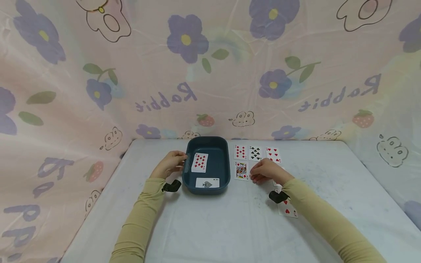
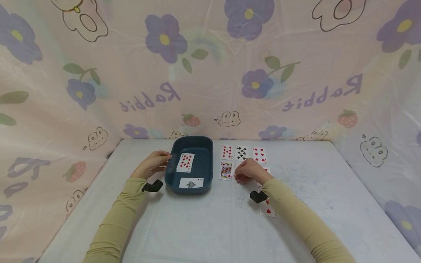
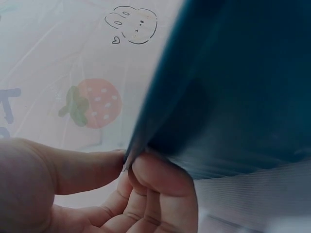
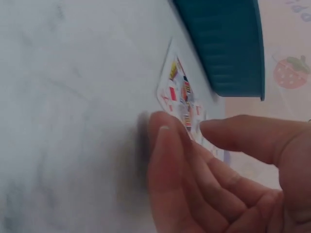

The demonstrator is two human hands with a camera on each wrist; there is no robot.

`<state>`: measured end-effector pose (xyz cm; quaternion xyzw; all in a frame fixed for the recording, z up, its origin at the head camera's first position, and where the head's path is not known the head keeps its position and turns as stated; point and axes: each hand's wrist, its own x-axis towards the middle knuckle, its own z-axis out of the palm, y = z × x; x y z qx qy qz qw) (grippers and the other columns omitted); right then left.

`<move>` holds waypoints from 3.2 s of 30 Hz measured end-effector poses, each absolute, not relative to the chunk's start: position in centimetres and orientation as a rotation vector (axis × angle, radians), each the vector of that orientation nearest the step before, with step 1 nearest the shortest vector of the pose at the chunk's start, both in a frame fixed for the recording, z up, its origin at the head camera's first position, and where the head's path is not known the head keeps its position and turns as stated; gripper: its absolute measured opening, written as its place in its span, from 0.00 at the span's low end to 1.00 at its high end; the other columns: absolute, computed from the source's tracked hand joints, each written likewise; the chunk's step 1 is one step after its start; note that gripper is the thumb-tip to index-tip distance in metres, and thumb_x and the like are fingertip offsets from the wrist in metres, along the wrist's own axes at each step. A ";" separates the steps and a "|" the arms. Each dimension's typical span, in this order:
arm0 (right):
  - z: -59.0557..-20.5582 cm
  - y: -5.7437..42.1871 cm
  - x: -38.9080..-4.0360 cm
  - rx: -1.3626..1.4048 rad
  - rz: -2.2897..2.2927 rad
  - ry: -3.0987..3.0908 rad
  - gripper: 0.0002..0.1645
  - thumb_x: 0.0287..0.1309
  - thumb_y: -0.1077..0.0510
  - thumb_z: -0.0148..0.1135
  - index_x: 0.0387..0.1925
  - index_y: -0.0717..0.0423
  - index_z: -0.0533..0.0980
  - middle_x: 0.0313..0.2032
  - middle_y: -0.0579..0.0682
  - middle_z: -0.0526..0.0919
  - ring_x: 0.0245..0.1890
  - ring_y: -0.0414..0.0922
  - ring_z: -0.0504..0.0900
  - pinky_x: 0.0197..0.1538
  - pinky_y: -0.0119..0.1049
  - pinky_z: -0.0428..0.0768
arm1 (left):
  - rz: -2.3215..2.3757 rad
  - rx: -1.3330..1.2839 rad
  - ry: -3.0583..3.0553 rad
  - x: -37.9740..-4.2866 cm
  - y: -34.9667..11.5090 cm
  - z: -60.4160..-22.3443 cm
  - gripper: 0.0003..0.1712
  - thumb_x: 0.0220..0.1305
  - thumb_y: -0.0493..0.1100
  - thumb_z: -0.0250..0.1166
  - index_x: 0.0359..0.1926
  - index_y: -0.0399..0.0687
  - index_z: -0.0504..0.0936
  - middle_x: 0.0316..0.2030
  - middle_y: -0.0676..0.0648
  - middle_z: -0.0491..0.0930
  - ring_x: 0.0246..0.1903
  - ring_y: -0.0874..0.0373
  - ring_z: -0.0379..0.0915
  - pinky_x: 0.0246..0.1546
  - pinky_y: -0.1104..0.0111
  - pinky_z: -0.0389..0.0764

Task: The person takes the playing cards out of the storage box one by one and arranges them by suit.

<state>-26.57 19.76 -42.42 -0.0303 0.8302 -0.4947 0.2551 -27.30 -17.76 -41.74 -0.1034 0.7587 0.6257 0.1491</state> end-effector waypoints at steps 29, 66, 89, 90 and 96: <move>-37.2 5.9 -29.5 -0.221 -1.601 1.884 0.29 0.66 0.59 0.54 0.63 0.72 0.61 0.63 0.70 0.63 0.61 0.62 0.68 0.61 0.48 0.68 | 1.806 -0.280 2.164 -27.3 -17.9 -41.8 0.16 0.73 0.39 0.53 0.55 0.32 0.71 0.45 0.39 0.74 0.36 0.53 0.73 0.30 0.69 0.78; -40.8 3.2 -30.8 0.325 -1.910 1.404 0.47 0.58 0.58 0.56 0.70 0.71 0.43 0.65 0.67 0.57 0.64 0.58 0.62 0.62 0.49 0.64 | 1.797 -0.316 2.180 -27.3 -17.8 -41.7 0.16 0.73 0.40 0.53 0.55 0.34 0.71 0.46 0.40 0.74 0.36 0.55 0.72 0.31 0.69 0.77; -41.4 2.2 -30.6 0.173 -1.599 1.781 0.14 0.58 0.70 0.61 0.47 0.69 0.74 0.42 0.59 0.77 0.36 0.48 0.79 0.52 0.41 0.77 | 1.796 -0.317 2.170 -27.5 -17.6 -41.9 0.18 0.72 0.40 0.54 0.56 0.33 0.70 0.49 0.36 0.73 0.33 0.55 0.72 0.28 0.69 0.76; -41.5 2.1 -30.6 0.169 -1.584 1.797 0.13 0.57 0.71 0.61 0.45 0.70 0.75 0.41 0.59 0.77 0.34 0.48 0.79 0.51 0.41 0.77 | 1.796 -0.316 2.169 -27.5 -17.6 -41.9 0.18 0.72 0.40 0.54 0.56 0.33 0.70 0.49 0.36 0.73 0.34 0.55 0.72 0.28 0.69 0.76; -41.7 1.9 -30.6 0.155 -1.524 1.886 0.10 0.56 0.73 0.61 0.41 0.68 0.76 0.36 0.57 0.79 0.32 0.47 0.79 0.46 0.40 0.80 | 1.801 -0.323 2.173 -27.5 -17.5 -42.0 0.17 0.72 0.41 0.54 0.56 0.34 0.71 0.50 0.37 0.74 0.37 0.54 0.72 0.30 0.69 0.77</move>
